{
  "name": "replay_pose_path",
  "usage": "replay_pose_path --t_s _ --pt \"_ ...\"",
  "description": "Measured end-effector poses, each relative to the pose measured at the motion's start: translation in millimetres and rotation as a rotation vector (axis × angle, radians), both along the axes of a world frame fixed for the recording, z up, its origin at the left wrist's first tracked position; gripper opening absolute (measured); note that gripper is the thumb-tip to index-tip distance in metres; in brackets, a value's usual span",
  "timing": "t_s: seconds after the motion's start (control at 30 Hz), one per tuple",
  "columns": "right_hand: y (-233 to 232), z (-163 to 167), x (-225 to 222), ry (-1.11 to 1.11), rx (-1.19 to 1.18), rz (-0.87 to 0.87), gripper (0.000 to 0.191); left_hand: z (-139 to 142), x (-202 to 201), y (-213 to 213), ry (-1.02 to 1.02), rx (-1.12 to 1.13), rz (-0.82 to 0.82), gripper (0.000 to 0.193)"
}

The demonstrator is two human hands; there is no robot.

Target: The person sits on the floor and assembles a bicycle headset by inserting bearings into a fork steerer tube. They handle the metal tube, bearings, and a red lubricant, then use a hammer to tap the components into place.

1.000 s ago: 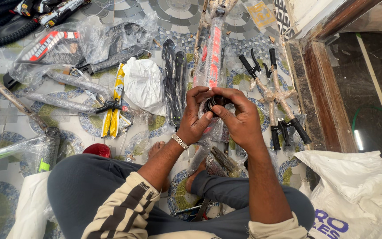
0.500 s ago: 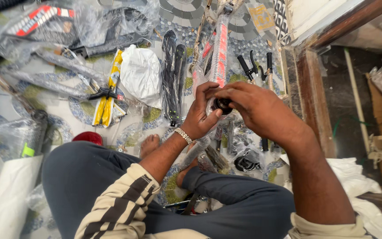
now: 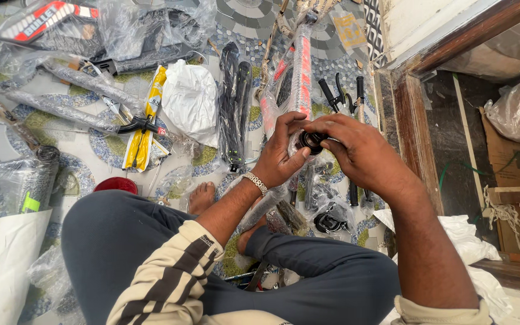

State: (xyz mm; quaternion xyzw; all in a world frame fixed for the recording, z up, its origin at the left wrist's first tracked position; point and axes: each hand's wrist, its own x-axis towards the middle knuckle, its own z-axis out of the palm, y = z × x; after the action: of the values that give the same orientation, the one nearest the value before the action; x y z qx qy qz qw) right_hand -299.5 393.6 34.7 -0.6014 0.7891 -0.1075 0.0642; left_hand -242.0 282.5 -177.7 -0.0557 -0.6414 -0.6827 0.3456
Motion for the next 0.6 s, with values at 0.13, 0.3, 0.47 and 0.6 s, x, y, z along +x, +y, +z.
replay_pose_path --t_s 0.13,0.3,0.47,0.6 --pt "0 -1 -1 -0.013 0.006 -0.006 0.035 -2 -1 0 0.005 -0.012 0.015 0.069" --pt "2 -4 -1 -0.01 0.021 -0.043 0.033 -3 -2 0 0.004 -0.018 0.002 0.069" --pt "0 -1 -2 -0.001 0.008 -0.004 0.034 -2 -1 0 -0.002 -0.016 0.016 0.07" --pt "-6 8 -1 -0.073 0.02 0.034 0.032 -1 0 0 -0.008 -0.011 0.011 0.071"
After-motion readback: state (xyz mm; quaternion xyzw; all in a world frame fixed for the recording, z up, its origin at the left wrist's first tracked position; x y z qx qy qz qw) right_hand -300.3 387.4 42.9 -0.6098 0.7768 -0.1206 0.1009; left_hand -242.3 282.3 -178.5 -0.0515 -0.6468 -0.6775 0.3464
